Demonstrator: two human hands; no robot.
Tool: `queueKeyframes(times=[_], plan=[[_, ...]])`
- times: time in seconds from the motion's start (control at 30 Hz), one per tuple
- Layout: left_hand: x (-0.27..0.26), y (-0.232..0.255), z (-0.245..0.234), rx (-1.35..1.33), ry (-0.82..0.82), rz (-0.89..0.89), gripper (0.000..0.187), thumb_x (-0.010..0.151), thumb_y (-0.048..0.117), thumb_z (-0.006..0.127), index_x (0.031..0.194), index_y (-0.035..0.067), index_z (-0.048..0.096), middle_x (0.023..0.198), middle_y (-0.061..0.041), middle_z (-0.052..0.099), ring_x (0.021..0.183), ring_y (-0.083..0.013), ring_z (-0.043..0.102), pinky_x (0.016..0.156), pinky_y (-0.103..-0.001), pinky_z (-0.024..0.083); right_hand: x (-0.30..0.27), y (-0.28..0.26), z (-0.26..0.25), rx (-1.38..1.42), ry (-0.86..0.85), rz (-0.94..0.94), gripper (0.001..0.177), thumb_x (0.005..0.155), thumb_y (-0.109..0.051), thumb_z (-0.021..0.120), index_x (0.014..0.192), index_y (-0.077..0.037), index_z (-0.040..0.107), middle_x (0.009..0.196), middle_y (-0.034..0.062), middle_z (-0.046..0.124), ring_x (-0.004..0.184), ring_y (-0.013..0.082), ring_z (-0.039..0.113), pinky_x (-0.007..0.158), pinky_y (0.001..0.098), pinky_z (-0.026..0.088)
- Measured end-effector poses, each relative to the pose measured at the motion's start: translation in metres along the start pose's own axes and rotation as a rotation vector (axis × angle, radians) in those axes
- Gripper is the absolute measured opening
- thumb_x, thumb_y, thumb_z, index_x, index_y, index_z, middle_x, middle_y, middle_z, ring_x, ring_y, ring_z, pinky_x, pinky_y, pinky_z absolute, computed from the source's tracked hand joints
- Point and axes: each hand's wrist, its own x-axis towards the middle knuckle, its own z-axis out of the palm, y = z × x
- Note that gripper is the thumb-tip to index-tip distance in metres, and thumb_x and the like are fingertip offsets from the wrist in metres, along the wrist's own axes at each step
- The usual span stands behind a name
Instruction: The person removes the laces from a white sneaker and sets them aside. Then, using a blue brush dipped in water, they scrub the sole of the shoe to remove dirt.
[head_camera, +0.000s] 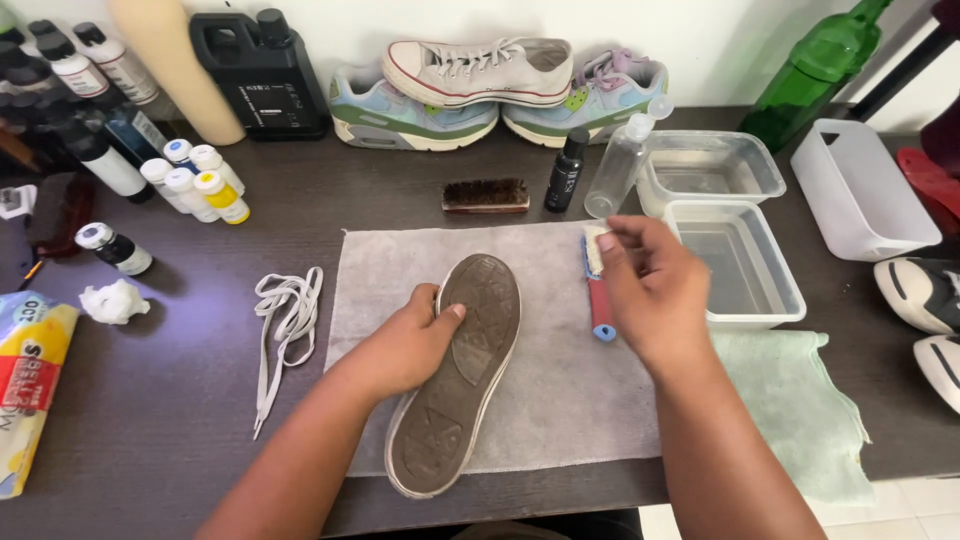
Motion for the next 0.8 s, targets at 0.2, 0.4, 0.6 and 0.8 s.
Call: queueKeyframes(times=[0.2, 0.4, 0.6, 0.8], plan=[[0.011, 0.003, -0.015, 0.012, -0.105, 0.004, 0.061, 0.104, 0.041, 0.049, 0.147, -0.001, 0.052, 0.136, -0.035, 0.067, 0.136, -0.0476, 0.061, 0.111, -0.058, 0.05, 0.018, -0.02, -0.023, -0.423, -0.086, 0.226, 0.019, 0.102, -0.032, 0.071, 0.107, -0.015, 0.079, 0.087, 0.0005, 0.077, 0.075, 0.0196, 0.075, 0.063, 0.0341, 0.057], [0.038, -0.003, -0.018, -0.127, -0.195, -0.051, 0.075, 0.089, 0.039, 0.064, 0.151, -0.002, 0.051, 0.113, -0.031, 0.072, 0.097, -0.0398, 0.077, 0.079, -0.051, 0.066, 0.019, -0.035, -0.007, -0.949, -0.465, 0.333, 0.05, 0.094, -0.046, 0.066, 0.112, -0.002, 0.08, 0.105, 0.0225, 0.081, 0.108, 0.0446, 0.076, 0.089, 0.0551, 0.06], [0.056, -0.031, -0.009, -0.19, -0.159, 0.068, 0.06, 0.096, 0.039, 0.062, 0.139, -0.003, 0.062, 0.1, -0.027, 0.075, 0.087, -0.034, 0.077, 0.066, -0.046, 0.067, 0.019, -0.004, 0.008, -0.907, -0.498, 0.346, 0.046, 0.089, -0.037, 0.074, 0.112, 0.002, 0.079, 0.1, 0.026, 0.078, 0.104, 0.0456, 0.076, 0.084, 0.0542, 0.061], [0.054, -0.035, -0.014, -0.16, -0.147, 0.076, 0.062, 0.094, 0.043, 0.062, 0.139, 0.001, 0.063, 0.108, -0.026, 0.076, 0.095, -0.0344, 0.077, 0.076, -0.046, 0.067, 0.017, 0.009, 0.008, -0.837, -0.463, 0.304, 0.047, 0.083, -0.03, 0.077, 0.12, -0.001, 0.073, 0.098, 0.0143, 0.081, 0.109, 0.0395, 0.075, 0.094, 0.0528, 0.058]])
